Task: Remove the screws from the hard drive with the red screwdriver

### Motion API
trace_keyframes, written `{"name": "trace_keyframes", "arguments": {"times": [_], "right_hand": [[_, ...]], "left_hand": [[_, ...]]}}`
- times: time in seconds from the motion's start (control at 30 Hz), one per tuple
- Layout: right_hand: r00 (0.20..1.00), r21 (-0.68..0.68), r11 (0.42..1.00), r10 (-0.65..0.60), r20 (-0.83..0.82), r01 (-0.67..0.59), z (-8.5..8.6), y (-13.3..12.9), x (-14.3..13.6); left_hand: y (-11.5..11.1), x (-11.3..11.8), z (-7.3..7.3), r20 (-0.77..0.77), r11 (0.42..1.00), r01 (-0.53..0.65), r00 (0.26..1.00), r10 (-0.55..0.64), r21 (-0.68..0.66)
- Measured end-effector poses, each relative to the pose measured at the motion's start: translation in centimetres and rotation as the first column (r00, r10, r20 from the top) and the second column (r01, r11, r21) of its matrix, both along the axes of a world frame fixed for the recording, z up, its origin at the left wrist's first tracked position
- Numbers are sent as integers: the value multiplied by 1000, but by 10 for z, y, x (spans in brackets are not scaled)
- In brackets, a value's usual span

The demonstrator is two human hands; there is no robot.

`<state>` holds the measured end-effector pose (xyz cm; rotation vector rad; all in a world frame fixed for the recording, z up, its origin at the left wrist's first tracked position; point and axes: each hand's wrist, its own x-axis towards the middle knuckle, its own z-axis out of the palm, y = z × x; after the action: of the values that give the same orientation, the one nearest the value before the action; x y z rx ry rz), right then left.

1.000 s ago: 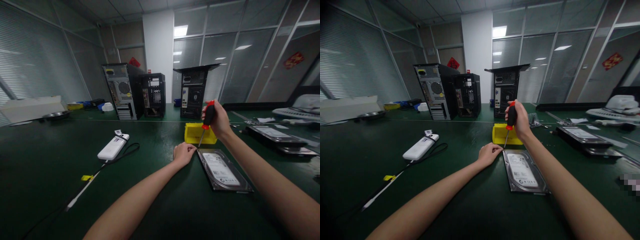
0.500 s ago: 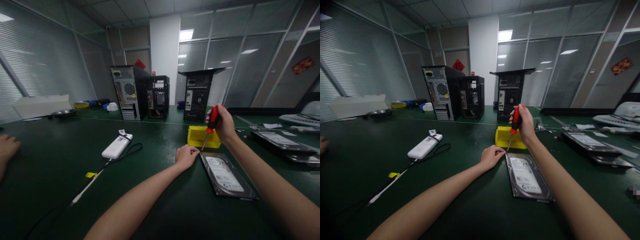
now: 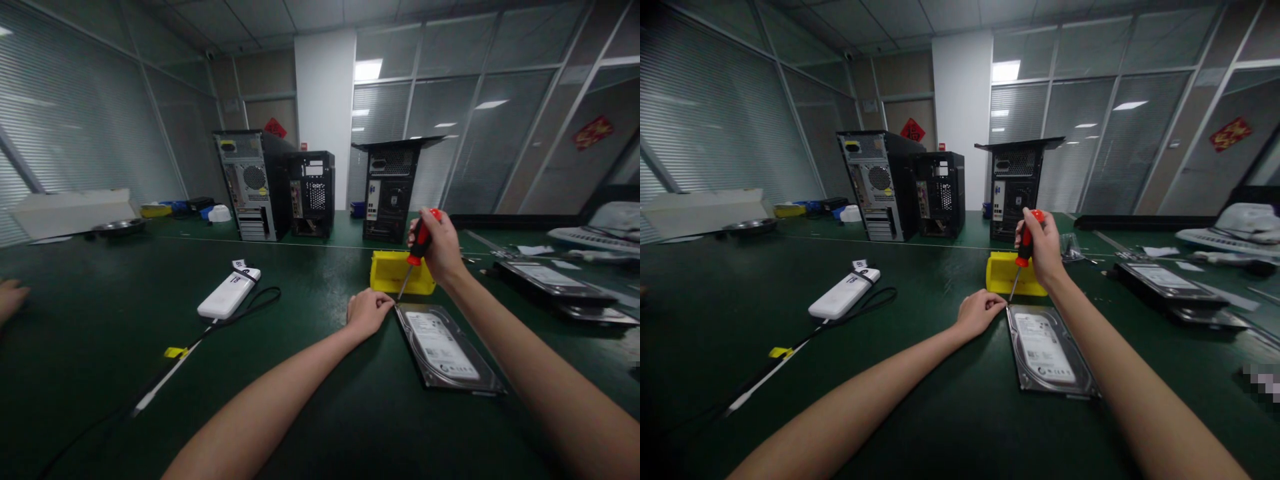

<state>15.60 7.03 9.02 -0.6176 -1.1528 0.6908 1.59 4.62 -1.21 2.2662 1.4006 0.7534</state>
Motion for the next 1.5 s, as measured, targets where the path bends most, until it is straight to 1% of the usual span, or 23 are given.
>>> {"name": "trace_keyframes", "arguments": {"times": [0.1,0.2,0.43,0.57,0.77,1.0,1.2,1.33,1.4,1.5], "right_hand": [[999,11,999,-43,1,43,-1,2,-1],[999,1,999,-48,-16,48,-2,1,0],[997,-34,997,65,-41,-66,0,-2,4],[992,-27,993,116,-45,-117,1,-3,3],[996,-33,995,90,-17,-91,3,-5,-1],[994,-21,994,104,-15,-104,0,0,4],[999,-4,1000,29,40,-29,1,0,2],[997,21,1000,13,80,-14,0,0,1],[995,34,999,21,96,-24,0,0,2],[989,33,995,93,115,-97,2,-2,1]], "left_hand": [[0,0,1,10,1000,0,1000,0,0],[1,0,-1,22,1000,2,1000,-2,6],[2,-1,-2,19,1000,6,1000,-7,19],[1,-1,-2,31,1000,3,999,-4,26],[2,0,-3,33,1000,-1,999,1,22],[3,0,-4,38,1000,7,999,-8,21],[5,0,-6,47,1000,12,999,-13,18],[6,0,-6,46,1000,6,999,-7,16],[6,0,-6,50,1000,4,999,-5,14],[6,0,-5,53,1000,6,999,-6,11]]}}
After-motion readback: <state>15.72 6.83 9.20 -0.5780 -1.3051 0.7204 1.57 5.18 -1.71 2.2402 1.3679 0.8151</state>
